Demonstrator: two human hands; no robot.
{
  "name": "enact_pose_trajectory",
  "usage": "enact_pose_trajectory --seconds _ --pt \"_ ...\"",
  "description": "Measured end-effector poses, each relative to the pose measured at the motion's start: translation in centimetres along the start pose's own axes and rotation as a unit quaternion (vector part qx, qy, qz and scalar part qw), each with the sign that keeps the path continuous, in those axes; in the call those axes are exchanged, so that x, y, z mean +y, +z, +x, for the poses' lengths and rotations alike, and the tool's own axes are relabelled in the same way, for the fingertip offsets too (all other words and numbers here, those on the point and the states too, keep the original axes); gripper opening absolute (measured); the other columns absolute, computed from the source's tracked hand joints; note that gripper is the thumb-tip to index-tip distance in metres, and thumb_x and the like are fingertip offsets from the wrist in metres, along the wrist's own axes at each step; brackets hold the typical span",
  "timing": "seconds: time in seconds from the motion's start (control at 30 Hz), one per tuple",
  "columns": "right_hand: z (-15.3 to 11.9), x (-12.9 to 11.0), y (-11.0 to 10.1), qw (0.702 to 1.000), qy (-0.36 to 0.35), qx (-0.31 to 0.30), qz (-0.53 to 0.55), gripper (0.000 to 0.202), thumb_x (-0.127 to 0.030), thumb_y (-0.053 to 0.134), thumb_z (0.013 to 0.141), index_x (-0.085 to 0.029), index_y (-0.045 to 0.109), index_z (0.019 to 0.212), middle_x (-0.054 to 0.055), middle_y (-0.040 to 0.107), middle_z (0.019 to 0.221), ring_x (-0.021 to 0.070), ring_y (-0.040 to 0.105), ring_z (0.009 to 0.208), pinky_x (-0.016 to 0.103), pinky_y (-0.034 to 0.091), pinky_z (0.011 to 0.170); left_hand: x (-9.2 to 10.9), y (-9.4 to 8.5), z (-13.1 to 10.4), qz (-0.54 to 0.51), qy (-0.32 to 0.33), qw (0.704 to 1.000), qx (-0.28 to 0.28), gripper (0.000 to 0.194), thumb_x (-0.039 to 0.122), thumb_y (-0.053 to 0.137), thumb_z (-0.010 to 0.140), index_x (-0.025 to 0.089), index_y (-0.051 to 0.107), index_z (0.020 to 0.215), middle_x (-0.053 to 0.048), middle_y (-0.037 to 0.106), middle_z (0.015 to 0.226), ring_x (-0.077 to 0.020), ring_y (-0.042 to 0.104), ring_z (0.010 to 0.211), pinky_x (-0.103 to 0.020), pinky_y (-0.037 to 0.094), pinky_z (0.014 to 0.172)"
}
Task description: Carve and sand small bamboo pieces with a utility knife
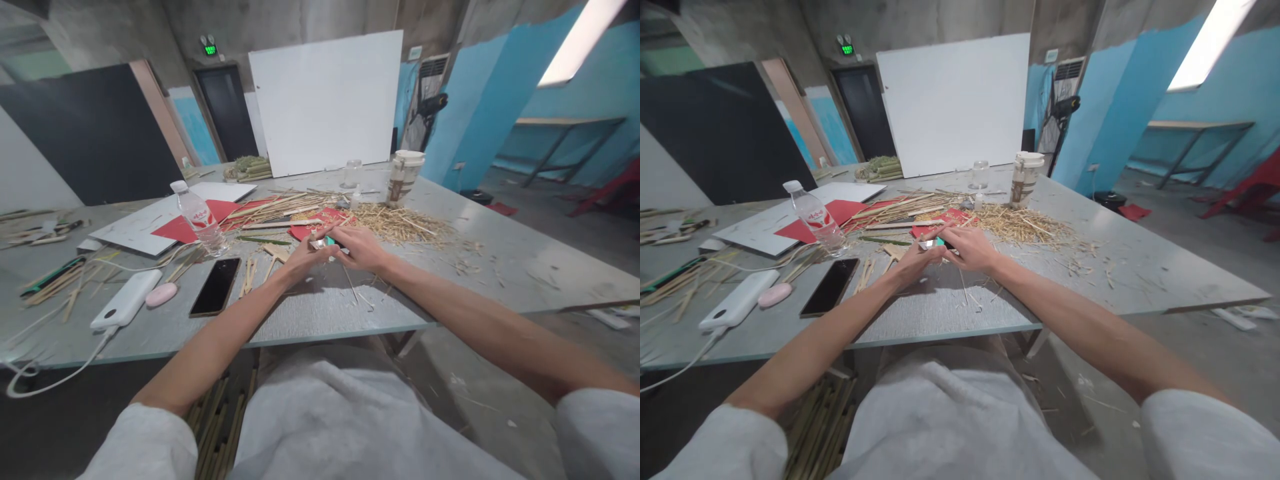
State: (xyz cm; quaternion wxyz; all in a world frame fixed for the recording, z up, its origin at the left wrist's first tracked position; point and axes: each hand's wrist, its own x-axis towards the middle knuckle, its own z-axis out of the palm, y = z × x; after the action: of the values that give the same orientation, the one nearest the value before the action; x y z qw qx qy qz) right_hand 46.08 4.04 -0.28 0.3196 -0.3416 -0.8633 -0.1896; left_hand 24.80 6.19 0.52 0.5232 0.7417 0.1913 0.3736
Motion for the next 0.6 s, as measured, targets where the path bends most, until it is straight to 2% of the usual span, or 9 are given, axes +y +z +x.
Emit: enact_pose_trajectory --seconds 0.07,0.2,0.33,0.43,0.53,0.6 --pt "0.0 0.0 -0.1 1.0 -0.003 0.002 0.002 0.036 -0.045 0.041 0.11 -0.02 0.063 0.124 0.011 0.076 0.11 0.0228 0.07 0.095 0.033 0.048 0.076 0.2 -0.3 0.1 0.012 -0.003 1.0 -0.007 0.078 0.057 0.081 0.085 0.02 0.065 0.151 0.006 0.05 0.065 -0.0129 0.04 0.063 -0.027 0.034 0.065" --pt "0.2 -0.1 -0.3 1.0 0.0 0.009 0.009 0.038 -0.046 0.038 0.112 -0.019 0.062 0.123 0.011 0.075 0.109 0.0221 0.071 0.097 0.032 0.049 0.078 0.3 -0.5 0.1 0.026 -0.008 1.0 -0.003 0.082 0.057 0.08 0.088 0.013 0.062 0.154 0.01 0.037 0.057 -0.0101 0.027 0.054 -0.026 0.023 0.055" --pt "0.4 -0.3 -0.5 1.0 0.015 0.021 0.009 0.041 -0.047 0.034 0.114 -0.019 0.063 0.122 0.012 0.075 0.108 0.0216 0.07 0.097 0.031 0.049 0.075 0.3 0.0 0.0 0.011 -0.003 1.0 0.005 0.084 0.061 0.073 0.093 0.011 0.056 0.158 0.012 0.031 0.055 -0.0098 0.024 0.051 -0.026 0.02 0.052" --pt "0.4 -0.4 -0.5 0.999 0.018 0.027 0.011 0.04 -0.047 0.034 0.115 -0.02 0.063 0.12 0.011 0.076 0.109 0.021 0.07 0.097 0.031 0.049 0.077 0.5 0.5 -0.1 -0.006 0.0 1.0 0.007 0.085 0.063 0.072 0.093 0.01 0.056 0.157 0.012 0.031 0.055 -0.0097 0.024 0.051 -0.026 0.021 0.051" --pt "0.4 -0.4 -0.5 0.999 0.018 0.033 0.009 0.038 -0.046 0.036 0.114 -0.02 0.063 0.12 0.011 0.076 0.109 0.021 0.07 0.095 0.031 0.05 0.077 0.8 0.8 -0.2 -0.016 0.005 1.0 0.015 0.077 0.065 0.074 0.091 0.012 0.064 0.147 0.011 0.033 0.055 -0.0094 0.025 0.05 -0.026 0.021 0.05" --pt "0.4 -0.4 -0.4 0.999 0.019 0.039 0.005 0.038 -0.046 0.037 0.114 -0.02 0.063 0.12 0.011 0.075 0.105 0.0212 0.07 0.092 0.031 0.049 0.076 0.9 1.1 -0.2 -0.016 0.01 1.0 0.025 0.063 0.067 0.073 0.092 0.014 0.073 0.127 0.01 0.034 0.055 -0.0094 0.026 0.05 -0.027 0.022 0.051"
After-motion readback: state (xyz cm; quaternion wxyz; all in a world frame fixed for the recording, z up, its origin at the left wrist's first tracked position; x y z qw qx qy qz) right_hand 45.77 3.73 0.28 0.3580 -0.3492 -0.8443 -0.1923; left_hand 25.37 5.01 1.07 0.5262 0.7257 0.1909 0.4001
